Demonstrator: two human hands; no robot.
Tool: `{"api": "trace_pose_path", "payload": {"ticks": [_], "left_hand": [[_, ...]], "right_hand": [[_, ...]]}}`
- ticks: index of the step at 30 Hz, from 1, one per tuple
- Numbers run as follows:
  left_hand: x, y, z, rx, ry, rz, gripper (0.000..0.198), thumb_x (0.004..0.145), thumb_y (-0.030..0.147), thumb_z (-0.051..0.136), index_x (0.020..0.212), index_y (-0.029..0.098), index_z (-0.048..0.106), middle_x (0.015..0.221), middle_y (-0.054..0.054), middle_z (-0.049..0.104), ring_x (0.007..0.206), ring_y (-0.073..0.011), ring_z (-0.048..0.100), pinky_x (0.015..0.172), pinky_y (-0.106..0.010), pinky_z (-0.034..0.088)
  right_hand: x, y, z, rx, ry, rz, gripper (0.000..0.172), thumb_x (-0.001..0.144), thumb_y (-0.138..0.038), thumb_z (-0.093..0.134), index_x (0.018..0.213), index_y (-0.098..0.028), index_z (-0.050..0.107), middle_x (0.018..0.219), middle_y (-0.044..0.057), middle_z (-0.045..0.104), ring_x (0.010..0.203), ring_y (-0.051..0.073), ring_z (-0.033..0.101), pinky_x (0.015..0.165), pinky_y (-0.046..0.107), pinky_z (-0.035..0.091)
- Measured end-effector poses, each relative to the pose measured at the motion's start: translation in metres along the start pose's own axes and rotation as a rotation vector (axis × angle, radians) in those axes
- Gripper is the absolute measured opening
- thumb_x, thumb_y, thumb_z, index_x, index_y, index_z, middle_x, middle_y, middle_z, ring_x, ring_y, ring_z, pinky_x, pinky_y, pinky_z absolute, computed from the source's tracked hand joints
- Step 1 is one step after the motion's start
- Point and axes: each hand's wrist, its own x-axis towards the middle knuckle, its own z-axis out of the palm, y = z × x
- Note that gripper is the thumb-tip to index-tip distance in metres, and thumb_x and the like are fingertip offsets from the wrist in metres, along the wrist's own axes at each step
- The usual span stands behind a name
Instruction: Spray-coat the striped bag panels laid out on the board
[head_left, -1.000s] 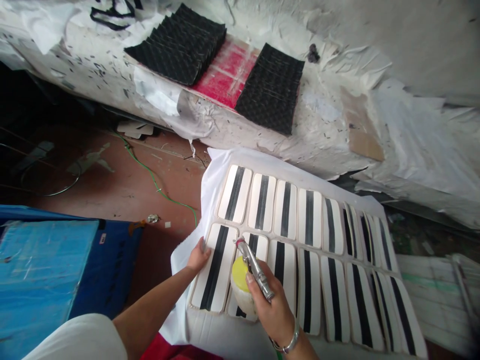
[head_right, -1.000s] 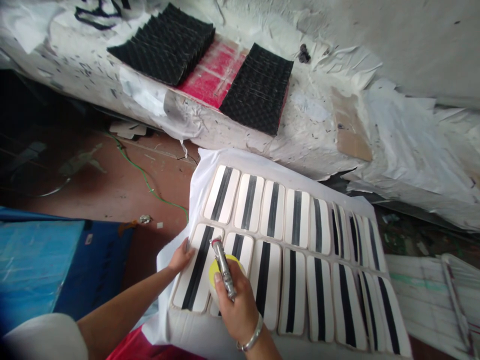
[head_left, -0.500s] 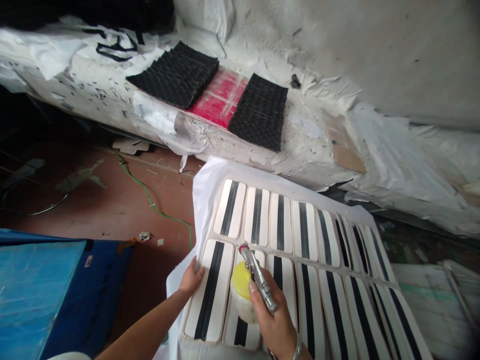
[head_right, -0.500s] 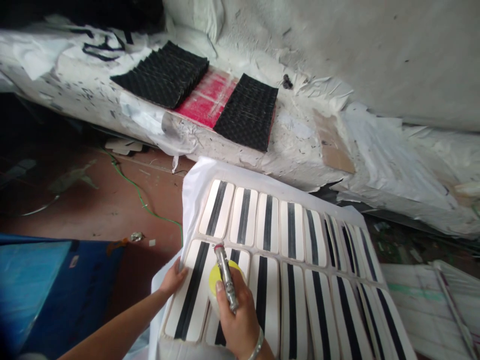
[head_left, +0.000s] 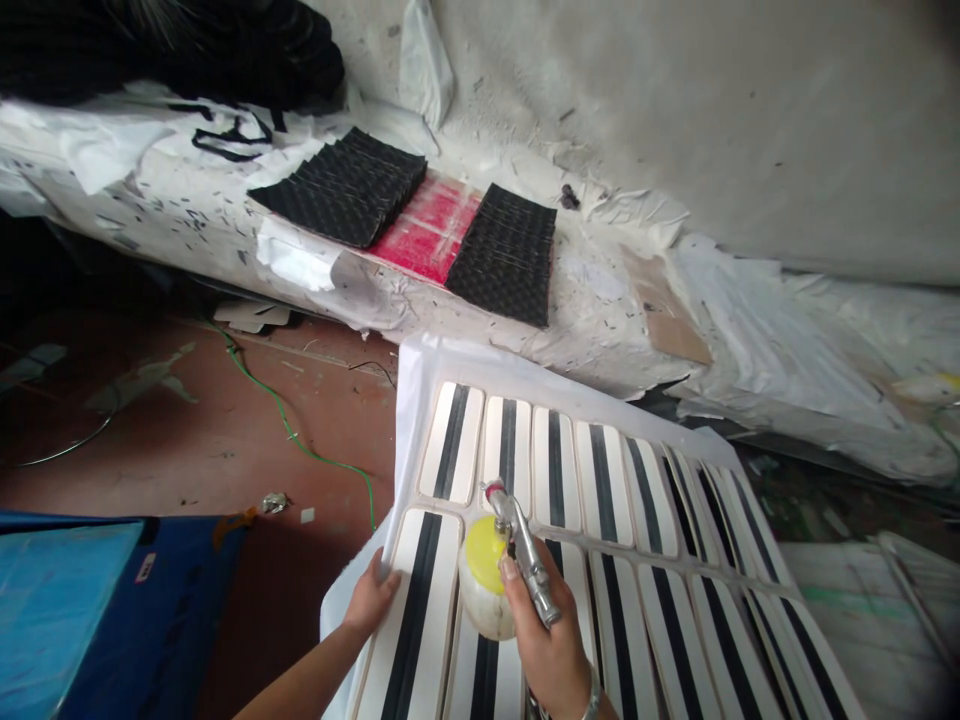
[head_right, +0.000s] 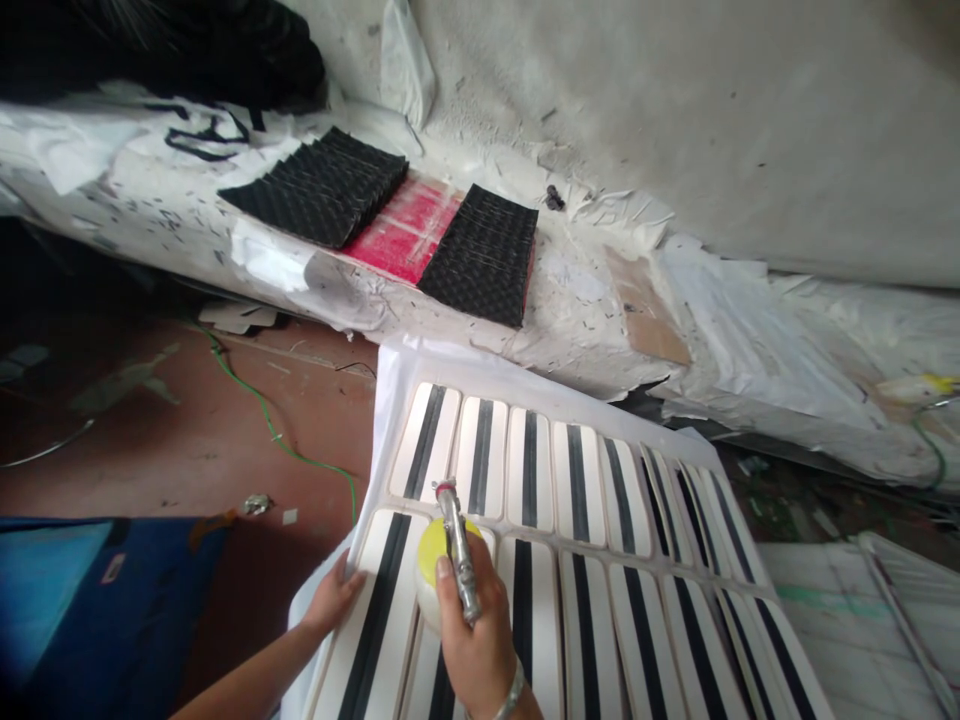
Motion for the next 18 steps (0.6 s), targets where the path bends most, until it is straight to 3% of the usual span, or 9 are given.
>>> {"api": "trace_pose_path", "payload": {"ticks": [5,13,18], "left_hand": [[-0.005,0.003,-0.005,-0.035,-0.061,0.036,0.058,0.086,0.029,0.045,0.138,0.006,0.033,0.133,-0.014,0.054,0.124,-0.0206,0.050,0.106,-0.028,0.035],[-0.005,0.004,-0.007,-0.010,-0.058,0.036,0.055,0.087,0.030,0.045,0.137,0.008,0.034,0.126,-0.013,0.059,0.117,-0.0182,0.056,0.099,-0.024,0.040],[-0.005,0.003,-0.007,0.037,-0.042,0.050,0.051,0.087,0.029,0.045,0.135,0.010,0.038,0.122,-0.011,0.062,0.113,-0.0173,0.059,0.096,-0.023,0.043]], "right_hand": [[-0.006,-0.004,-0.003,-0.064,-0.060,0.028,0.026,0.096,-0.030,0.043,0.119,-0.022,0.051,0.110,0.005,0.060,0.102,0.013,0.058,0.090,0.021,0.046],[-0.032,-0.004,-0.007,-0.155,-0.123,0.126,0.025,0.093,-0.038,0.042,0.097,-0.018,0.056,0.081,0.005,0.060,0.073,0.014,0.059,0.066,0.019,0.047],[-0.033,-0.006,-0.010,-0.137,-0.103,0.136,0.024,0.093,-0.037,0.043,0.100,-0.018,0.056,0.084,0.004,0.060,0.076,0.013,0.059,0.074,0.019,0.048]]}}
